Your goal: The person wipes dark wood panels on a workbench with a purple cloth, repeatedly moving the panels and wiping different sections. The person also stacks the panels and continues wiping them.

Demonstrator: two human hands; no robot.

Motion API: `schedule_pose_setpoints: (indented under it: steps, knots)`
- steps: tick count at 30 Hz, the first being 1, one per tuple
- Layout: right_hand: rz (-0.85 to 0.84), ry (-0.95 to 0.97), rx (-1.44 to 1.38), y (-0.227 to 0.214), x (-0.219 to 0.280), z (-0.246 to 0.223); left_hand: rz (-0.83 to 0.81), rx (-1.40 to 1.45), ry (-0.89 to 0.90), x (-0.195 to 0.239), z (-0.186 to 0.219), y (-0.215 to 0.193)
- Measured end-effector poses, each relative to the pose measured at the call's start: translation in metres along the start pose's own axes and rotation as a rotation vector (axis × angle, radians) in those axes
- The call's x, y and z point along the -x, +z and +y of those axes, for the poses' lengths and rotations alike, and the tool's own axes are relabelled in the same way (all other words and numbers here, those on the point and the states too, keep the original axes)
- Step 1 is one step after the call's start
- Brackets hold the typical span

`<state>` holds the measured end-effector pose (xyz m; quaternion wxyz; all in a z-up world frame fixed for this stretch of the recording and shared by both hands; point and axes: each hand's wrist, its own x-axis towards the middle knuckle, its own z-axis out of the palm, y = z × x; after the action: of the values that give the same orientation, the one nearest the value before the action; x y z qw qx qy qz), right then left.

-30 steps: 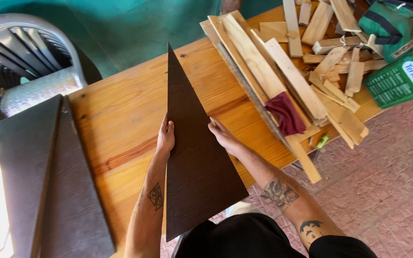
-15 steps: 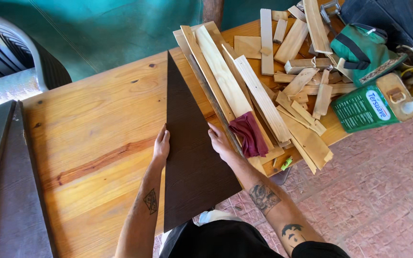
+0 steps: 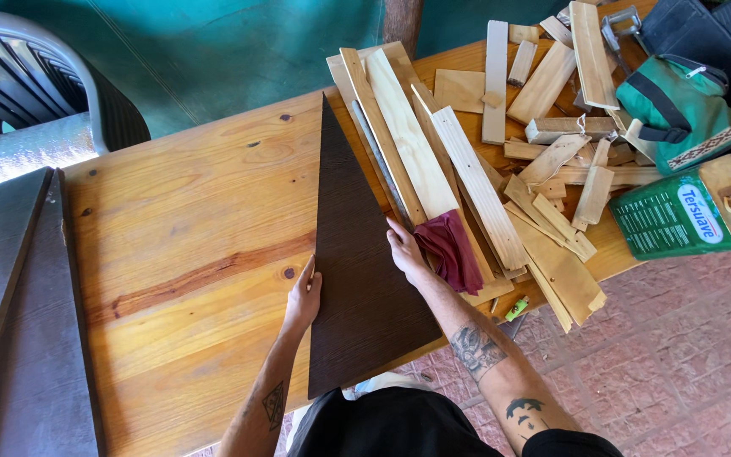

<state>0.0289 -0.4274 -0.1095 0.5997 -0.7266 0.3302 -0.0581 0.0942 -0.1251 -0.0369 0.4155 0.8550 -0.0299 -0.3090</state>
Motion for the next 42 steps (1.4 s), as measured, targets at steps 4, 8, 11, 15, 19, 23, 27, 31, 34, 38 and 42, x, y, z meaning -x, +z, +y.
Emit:
schedule_pose_setpoints:
  steps: [4, 8, 11, 15, 19, 23, 27, 31, 34, 38, 42]
  knots:
    - [0.008, 0.038, 0.045, 0.007, -0.002, 0.005, 0.069, -0.018, 0.049, -0.02, -0.02, 0.015]
    - [0.013, 0.053, 0.257, 0.012, 0.022, -0.036, 0.108, -0.048, 0.082, -0.019, -0.019, 0.019]
    - [0.009, 0.018, 0.452, 0.015, 0.031, -0.051, 0.131, -0.107, 0.061, -0.019, -0.02, 0.023]
    - [-0.018, -0.022, 0.638, 0.015, 0.02, -0.052, 0.129, -0.187, 0.029, -0.004, 0.0, 0.019]
    - [-0.033, -0.012, 0.728, 0.011, 0.016, -0.062, 0.154, -0.208, 0.028, -0.006, -0.002, 0.028]
    - [-0.076, -0.058, 0.882, 0.011, 0.032, -0.1, 0.212, -0.222, 0.043, -0.02, -0.006, 0.035]
    - [-0.11, -0.092, 1.013, 0.018, 0.024, -0.093, 0.259, -0.31, 0.034, -0.047, -0.024, 0.039]
    - [-0.109, -0.092, 1.038, 0.027, 0.017, -0.088, 0.314, -0.358, 0.023, -0.057, -0.026, 0.044]
    - [-0.099, -0.081, 1.076, 0.029, 0.013, -0.084, 0.445, -0.395, 0.192, -0.048, -0.017, 0.041]
    - [-0.105, -0.067, 1.057, 0.026, 0.013, -0.085, 0.424, -0.314, 0.152, -0.057, -0.027, 0.048]
    - [-0.095, -0.056, 1.063, 0.028, 0.011, -0.083, 0.475, -0.4, 0.256, -0.092, -0.055, 0.068]
